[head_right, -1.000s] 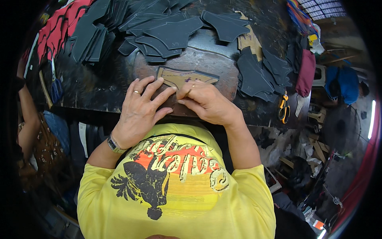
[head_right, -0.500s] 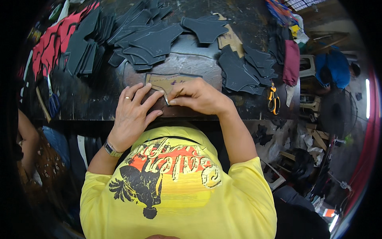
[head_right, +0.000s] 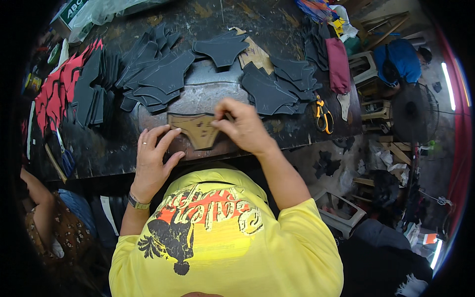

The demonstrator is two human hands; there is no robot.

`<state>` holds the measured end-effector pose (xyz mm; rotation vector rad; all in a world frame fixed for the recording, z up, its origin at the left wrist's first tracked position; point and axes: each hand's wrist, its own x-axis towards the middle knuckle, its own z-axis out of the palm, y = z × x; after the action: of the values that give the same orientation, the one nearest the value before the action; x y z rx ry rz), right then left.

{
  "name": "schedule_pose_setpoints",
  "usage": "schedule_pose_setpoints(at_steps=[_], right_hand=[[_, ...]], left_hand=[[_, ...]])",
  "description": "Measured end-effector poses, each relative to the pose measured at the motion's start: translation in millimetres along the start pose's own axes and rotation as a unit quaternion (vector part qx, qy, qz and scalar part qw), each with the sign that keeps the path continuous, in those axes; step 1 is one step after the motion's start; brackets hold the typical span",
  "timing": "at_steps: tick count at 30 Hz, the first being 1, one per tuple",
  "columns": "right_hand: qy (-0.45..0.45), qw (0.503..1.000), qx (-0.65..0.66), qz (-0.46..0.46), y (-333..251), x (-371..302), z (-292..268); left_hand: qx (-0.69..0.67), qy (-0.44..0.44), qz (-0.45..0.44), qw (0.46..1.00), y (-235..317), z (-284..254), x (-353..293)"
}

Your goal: The person places a cardboard pattern on a stack of black fabric pieces and uses a pencil to trace the outline. They repeat this process for multiple fabric pieces, moving each marked piece aside and retrieving a new one from the pile.

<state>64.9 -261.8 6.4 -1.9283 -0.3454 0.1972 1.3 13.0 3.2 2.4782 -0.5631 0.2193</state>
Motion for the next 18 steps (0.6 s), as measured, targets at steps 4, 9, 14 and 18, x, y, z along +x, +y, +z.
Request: schedule_pose_setpoints(at_steps=[4, 9, 14, 18], right_hand=[[0.152, 0.982, 0.115, 0.009, 5.2, -15.7, -73.0], [0.270, 0.962, -0.043, -0.021, 43.2, -19.4, -115.3], [0.340, 0.928, -0.140, -0.053, 61.8, -23.5, -109.2], [0.357, 0.930, 0.047, -0.076, 58.8, -30.7, -119.4]], left_hand=[[-0.070, 0.025, 0.003, 0.997, -5.4, -20.2, 19.6], [-0.040, 0.035, 0.094, 0.994, -11.1, -22.2, 84.3], [0.023, 0.023, 0.150, 0.988, -13.8, 32.5, 178.0], [0.102, -0.034, 0.144, 0.984, -14.3, 67.1, 222.2]])
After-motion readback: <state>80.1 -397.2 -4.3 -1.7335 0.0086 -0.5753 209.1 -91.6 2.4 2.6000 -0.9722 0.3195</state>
